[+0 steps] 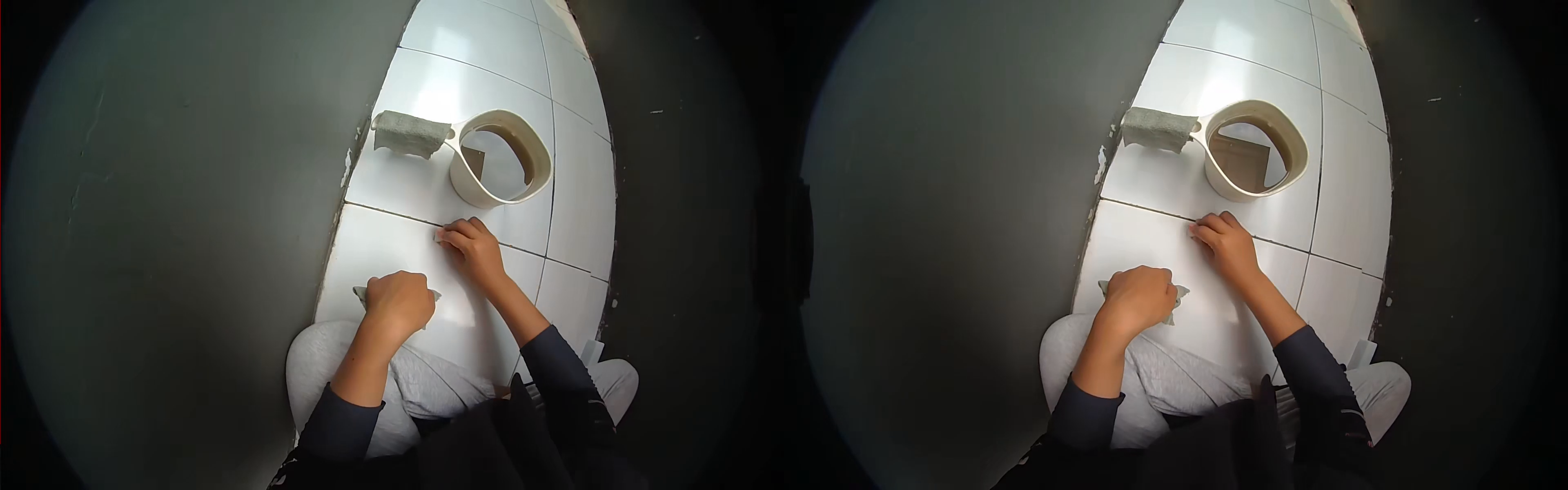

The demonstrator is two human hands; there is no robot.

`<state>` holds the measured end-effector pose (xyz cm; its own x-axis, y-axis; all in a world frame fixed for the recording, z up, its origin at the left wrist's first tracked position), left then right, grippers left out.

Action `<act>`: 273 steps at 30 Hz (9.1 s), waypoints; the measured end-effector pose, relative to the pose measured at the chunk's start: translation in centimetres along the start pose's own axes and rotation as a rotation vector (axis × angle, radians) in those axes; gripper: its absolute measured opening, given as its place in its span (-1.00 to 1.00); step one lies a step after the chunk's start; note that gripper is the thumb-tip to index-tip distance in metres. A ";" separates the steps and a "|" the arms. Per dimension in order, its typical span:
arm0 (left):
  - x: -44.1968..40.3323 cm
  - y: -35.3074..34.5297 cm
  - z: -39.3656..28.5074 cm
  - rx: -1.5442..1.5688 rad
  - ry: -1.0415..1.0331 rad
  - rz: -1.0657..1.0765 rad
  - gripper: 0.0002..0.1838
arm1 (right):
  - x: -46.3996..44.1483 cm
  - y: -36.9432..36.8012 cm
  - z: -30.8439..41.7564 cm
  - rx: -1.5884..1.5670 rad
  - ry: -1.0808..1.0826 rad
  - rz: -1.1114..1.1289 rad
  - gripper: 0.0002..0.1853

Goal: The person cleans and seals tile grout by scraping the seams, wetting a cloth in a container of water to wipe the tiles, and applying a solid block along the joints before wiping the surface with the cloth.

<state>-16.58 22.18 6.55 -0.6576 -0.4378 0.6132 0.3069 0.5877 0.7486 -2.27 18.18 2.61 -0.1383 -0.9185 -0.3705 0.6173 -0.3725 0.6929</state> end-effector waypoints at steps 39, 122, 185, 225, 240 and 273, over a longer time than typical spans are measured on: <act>0.1 1.8 -10.7 0.351 -0.540 -0.841 -0.71 | 10.1 23.7 0.5 -0.383 -0.459 -0.479 -0.81; -1.9 -2.7 5.3 -0.212 0.393 -0.471 -0.82 | 8.0 22.5 12.8 0.505 -0.230 0.286 -0.96; -5.9 -2.6 -20.0 0.033 -0.429 -0.804 -0.56 | 14.6 24.0 0.1 0.326 -0.609 0.236 -0.94; -7.8 -11.1 -21.9 -0.401 -0.417 -0.765 -0.51 | 14.3 26.2 -0.9 0.145 -0.606 0.000 -0.87; 4.2 -3.3 -20.9 -0.236 -0.448 -0.040 -0.47 | 14.6 26.2 -2.5 -0.176 -0.625 -0.045 -0.70; 20.5 5.9 -29.9 1.727 -1.729 0.106 -0.88 | 13.8 25.3 -2.0 -0.215 -0.566 0.013 -0.75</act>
<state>-7.67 -3.68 31.12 -0.6857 -0.2067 -0.6979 0.3598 0.7372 -0.5719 12.98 -3.70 13.77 -0.4840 -0.8727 0.0645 0.7562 -0.3801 0.5326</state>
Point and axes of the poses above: each hand's wrist, its own x-axis away from the middle knuckle, its own y-axis out of the back of the hand, z = x × y, the point moved 5 cm from there along -x, towards the middle knuckle, and after that the axes turned 14 degrees about -x, right-handed, at the moved point
